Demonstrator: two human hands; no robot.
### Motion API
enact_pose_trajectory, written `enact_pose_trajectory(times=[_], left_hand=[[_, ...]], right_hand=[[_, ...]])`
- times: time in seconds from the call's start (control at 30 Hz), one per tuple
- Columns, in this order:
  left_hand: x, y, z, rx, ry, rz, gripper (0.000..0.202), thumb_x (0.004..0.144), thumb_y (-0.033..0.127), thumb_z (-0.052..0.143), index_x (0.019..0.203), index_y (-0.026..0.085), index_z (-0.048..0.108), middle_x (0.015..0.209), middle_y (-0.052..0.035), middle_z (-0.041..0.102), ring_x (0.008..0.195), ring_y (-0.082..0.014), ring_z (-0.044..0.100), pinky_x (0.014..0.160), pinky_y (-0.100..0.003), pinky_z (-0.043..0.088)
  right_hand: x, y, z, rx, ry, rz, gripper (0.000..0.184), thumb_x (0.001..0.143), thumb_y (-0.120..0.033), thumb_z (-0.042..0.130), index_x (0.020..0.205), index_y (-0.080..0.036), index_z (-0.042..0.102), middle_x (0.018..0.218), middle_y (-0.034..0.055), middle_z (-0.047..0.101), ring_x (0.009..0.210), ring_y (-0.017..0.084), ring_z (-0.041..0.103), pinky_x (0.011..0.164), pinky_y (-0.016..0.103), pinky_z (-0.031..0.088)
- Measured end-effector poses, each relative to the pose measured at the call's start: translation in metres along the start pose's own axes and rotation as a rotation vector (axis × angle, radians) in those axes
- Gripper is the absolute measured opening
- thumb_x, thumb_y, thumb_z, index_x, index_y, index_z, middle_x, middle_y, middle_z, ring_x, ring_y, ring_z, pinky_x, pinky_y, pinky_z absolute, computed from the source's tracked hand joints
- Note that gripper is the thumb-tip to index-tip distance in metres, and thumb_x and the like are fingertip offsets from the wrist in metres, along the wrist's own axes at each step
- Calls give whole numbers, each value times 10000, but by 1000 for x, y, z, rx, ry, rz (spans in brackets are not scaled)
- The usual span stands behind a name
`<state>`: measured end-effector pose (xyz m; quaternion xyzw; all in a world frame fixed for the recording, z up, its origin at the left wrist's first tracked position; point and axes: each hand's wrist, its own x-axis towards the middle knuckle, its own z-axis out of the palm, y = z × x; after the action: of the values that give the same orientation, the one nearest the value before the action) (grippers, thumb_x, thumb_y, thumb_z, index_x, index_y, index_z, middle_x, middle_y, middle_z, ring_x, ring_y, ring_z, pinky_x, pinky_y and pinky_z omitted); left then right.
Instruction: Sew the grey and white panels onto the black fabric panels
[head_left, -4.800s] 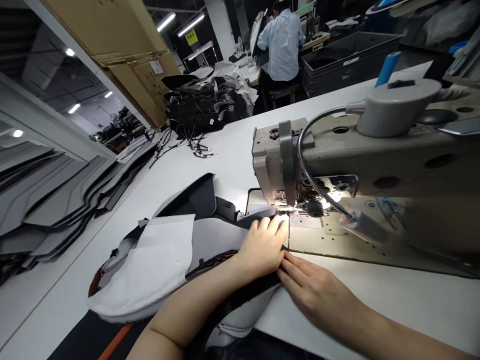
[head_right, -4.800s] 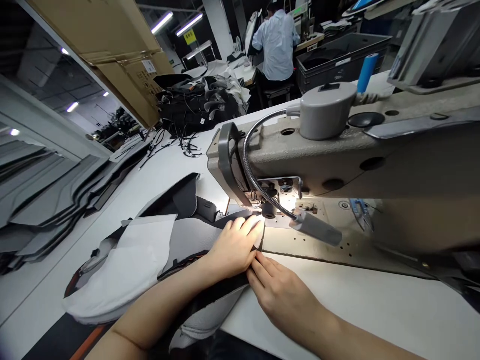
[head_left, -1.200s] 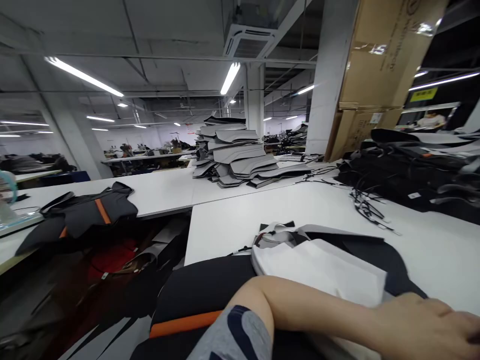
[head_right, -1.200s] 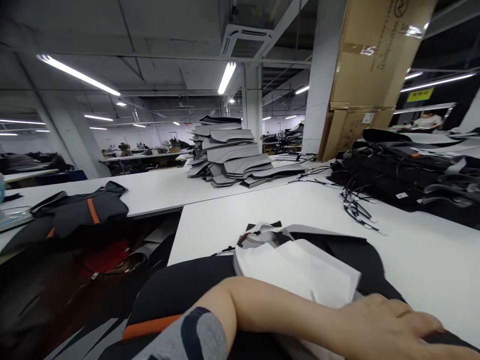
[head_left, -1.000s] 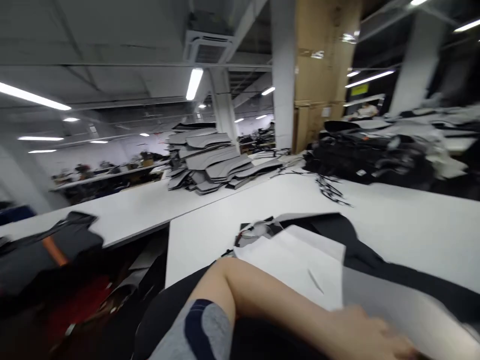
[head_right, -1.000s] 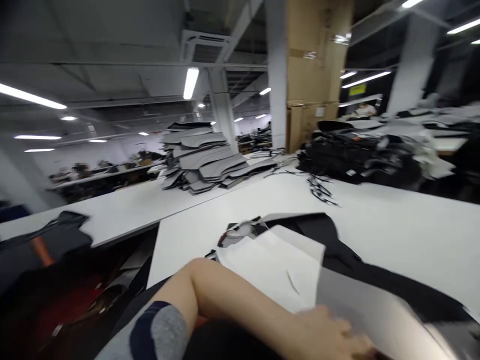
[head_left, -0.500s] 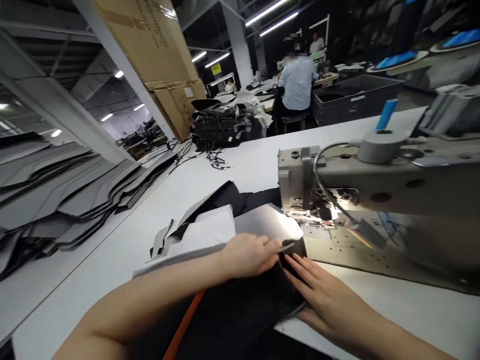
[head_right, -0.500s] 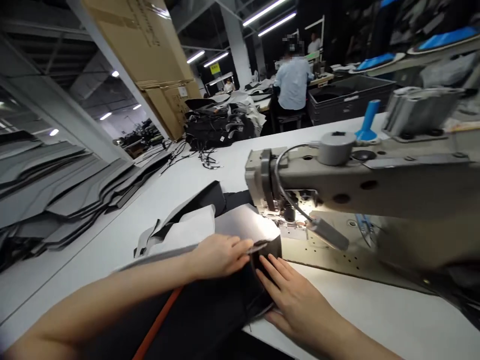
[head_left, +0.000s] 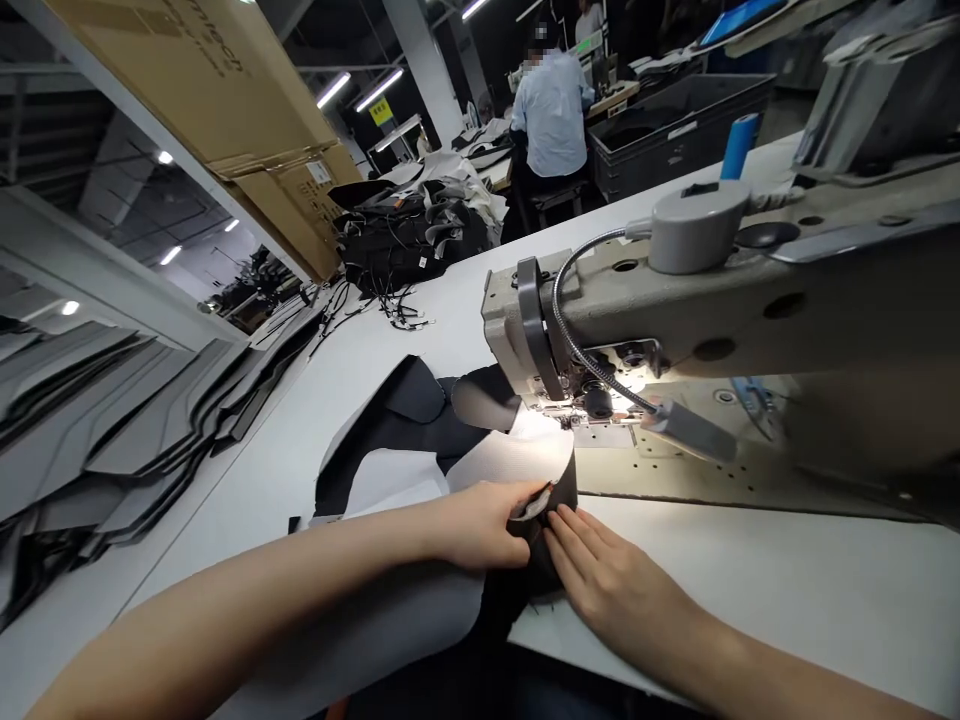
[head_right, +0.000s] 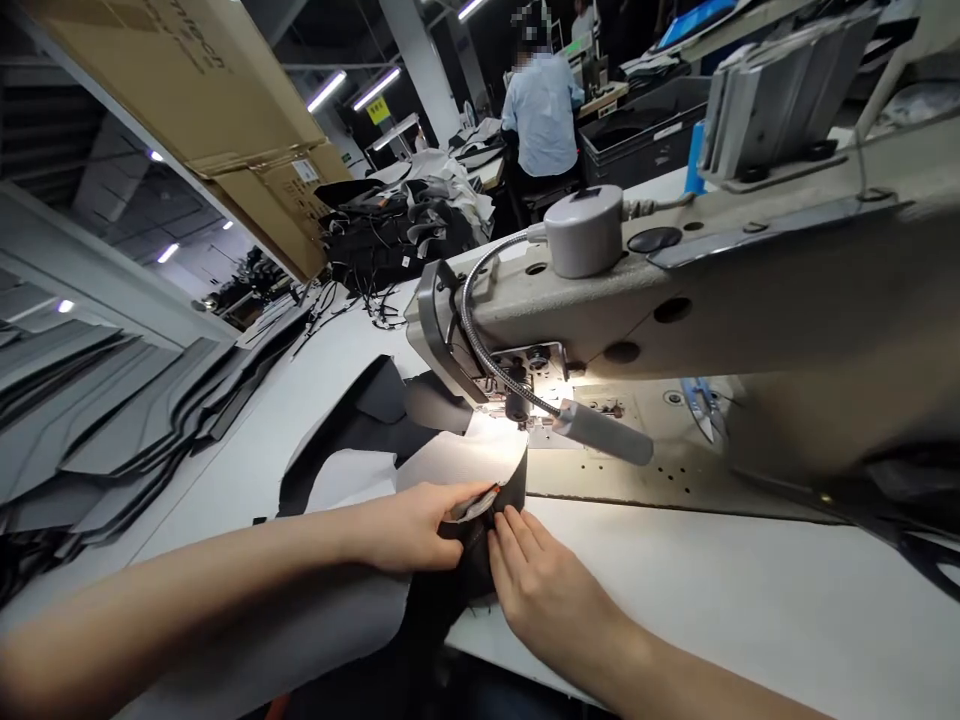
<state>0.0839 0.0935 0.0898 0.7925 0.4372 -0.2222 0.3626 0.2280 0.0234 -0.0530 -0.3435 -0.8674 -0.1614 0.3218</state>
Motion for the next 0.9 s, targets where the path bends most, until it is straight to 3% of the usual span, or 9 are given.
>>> enact_pose_trajectory(times=[0.1,0.17,0.3,0.47,0.67,0.77,0.9], left_hand=[[-3,-2,6,169,14,-135,850,693,200,507,1463,233,148,926,-73,654,779,-251,636,566,-268,455],[-3,-1,7,135,-42,-157,904,686,216,519,1477,217,83,930,-86,655,759,-252,639,552,-270,459],[4,-2,0,-74,-109,-62,898,655,266,579,1462,195,190,1208,-105,580,984,-259,604,749,-295,502],[16,-7,-6,-156,-131,39,862,652,240,572,1446,175,244,1386,-95,441,1211,-283,465,971,-345,414],[31,-9,-13,-91,-101,38,785,662,265,561,1396,163,301,1267,-110,533,1048,-271,563,838,-342,479],[43,-7,-21,-40,-79,64,591,675,264,541,1250,181,433,1111,-70,599,917,-234,593,735,-305,490],[57,-5,-27,19,-29,115,382,664,241,534,1039,185,491,1009,-36,600,886,-205,576,737,-273,471]], right_hand=[[0,0,-1,8,-3,1,346,714,-78,488,1000,31,650,1052,247,641,992,346,607,853,427,496],[1,-1,-3,11,-7,-3,355,717,-77,472,1006,39,643,1055,253,638,992,353,607,852,436,496],[2,-3,-4,9,-7,4,368,735,-76,442,1030,43,626,1062,252,635,1005,353,602,852,434,502],[0,1,-1,15,9,31,373,746,-65,408,1043,43,605,1072,249,632,1012,345,600,844,423,512],[-1,19,8,13,-49,18,416,749,-72,423,1113,62,574,1184,257,575,1129,354,526,926,435,482],[1,26,13,10,-69,33,453,714,-61,421,1119,67,577,1200,256,566,1151,344,508,954,432,464],[3,31,16,4,-67,70,450,708,-58,410,1102,66,588,1190,247,571,1169,313,489,997,415,425]])
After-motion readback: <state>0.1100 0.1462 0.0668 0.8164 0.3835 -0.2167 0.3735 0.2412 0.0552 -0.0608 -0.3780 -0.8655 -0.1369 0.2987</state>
